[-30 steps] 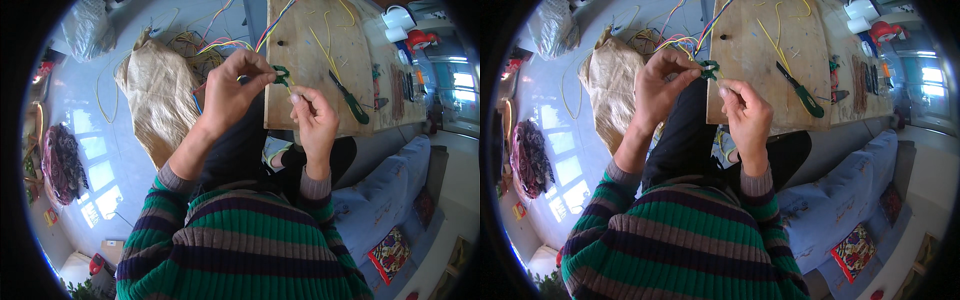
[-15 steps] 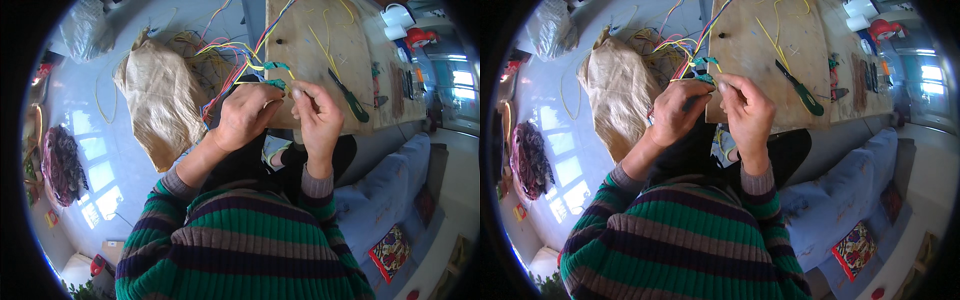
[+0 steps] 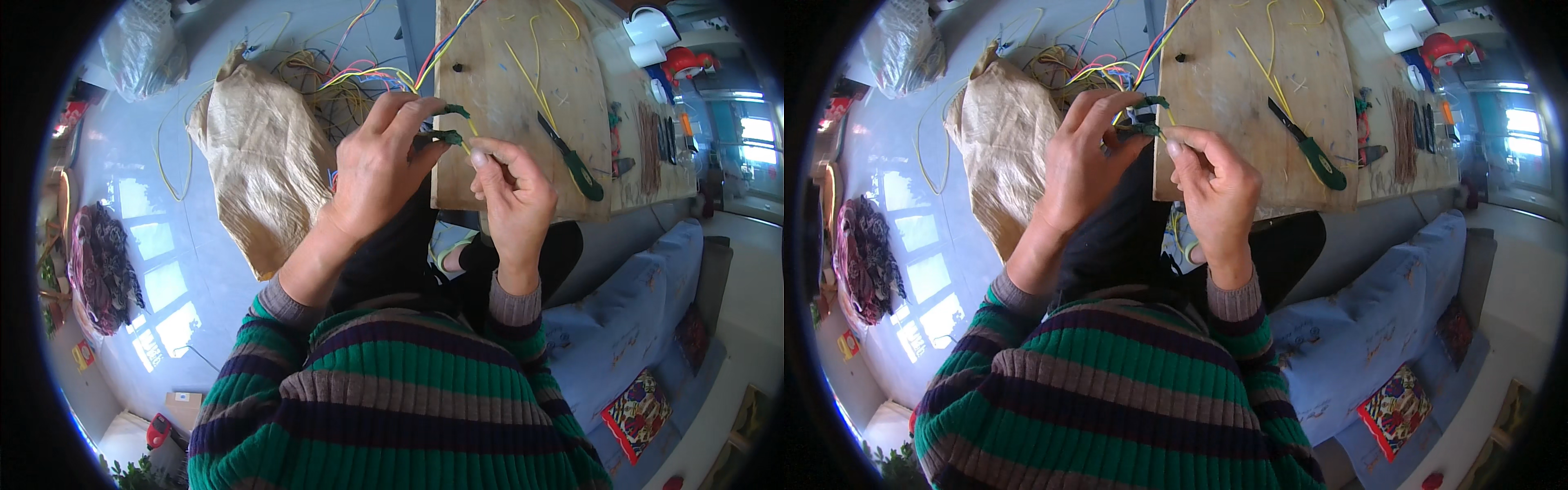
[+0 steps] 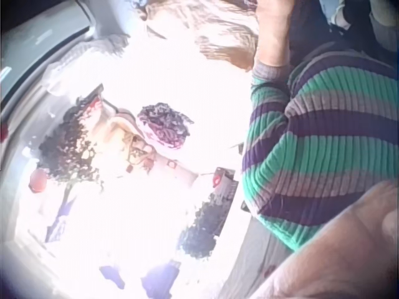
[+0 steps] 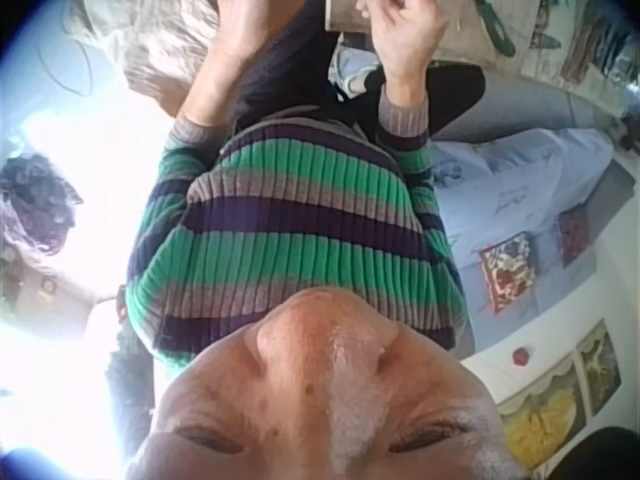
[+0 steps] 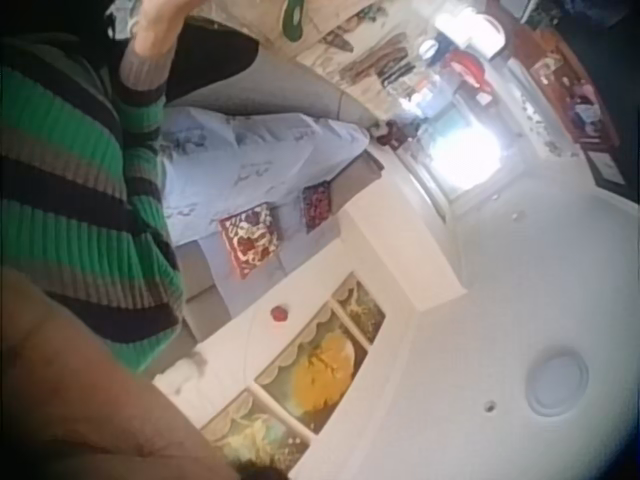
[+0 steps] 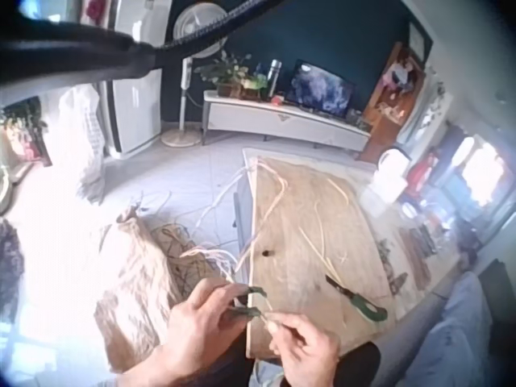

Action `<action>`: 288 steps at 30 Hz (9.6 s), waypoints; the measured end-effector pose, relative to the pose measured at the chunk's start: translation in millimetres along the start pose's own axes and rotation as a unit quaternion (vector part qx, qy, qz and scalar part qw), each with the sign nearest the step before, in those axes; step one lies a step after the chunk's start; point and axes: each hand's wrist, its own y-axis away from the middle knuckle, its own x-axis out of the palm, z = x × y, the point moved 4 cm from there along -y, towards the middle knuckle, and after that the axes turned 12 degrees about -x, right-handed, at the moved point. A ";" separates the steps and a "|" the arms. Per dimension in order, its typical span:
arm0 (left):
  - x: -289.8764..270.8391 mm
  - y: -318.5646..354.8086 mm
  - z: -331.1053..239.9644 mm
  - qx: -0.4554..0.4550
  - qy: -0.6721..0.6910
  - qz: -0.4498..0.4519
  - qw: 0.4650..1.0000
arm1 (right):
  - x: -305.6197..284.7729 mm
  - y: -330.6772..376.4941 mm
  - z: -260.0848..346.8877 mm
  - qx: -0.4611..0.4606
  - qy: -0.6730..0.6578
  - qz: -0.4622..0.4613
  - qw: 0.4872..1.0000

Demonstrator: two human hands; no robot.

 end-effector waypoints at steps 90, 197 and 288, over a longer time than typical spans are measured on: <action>-26.8 23.6 2.9 0.007 0.032 0.128 0.991 | -14.7 -18.3 -21.2 -0.046 0.192 0.015 0.980; -30.1 -7.8 27.1 -0.074 0.263 -0.002 0.962 | 46.2 -41.5 27.0 -0.252 0.135 0.073 0.956; -10.2 -10.1 29.6 -0.156 0.351 0.197 0.902 | 18.1 -48.8 19.5 -0.271 0.093 0.169 0.943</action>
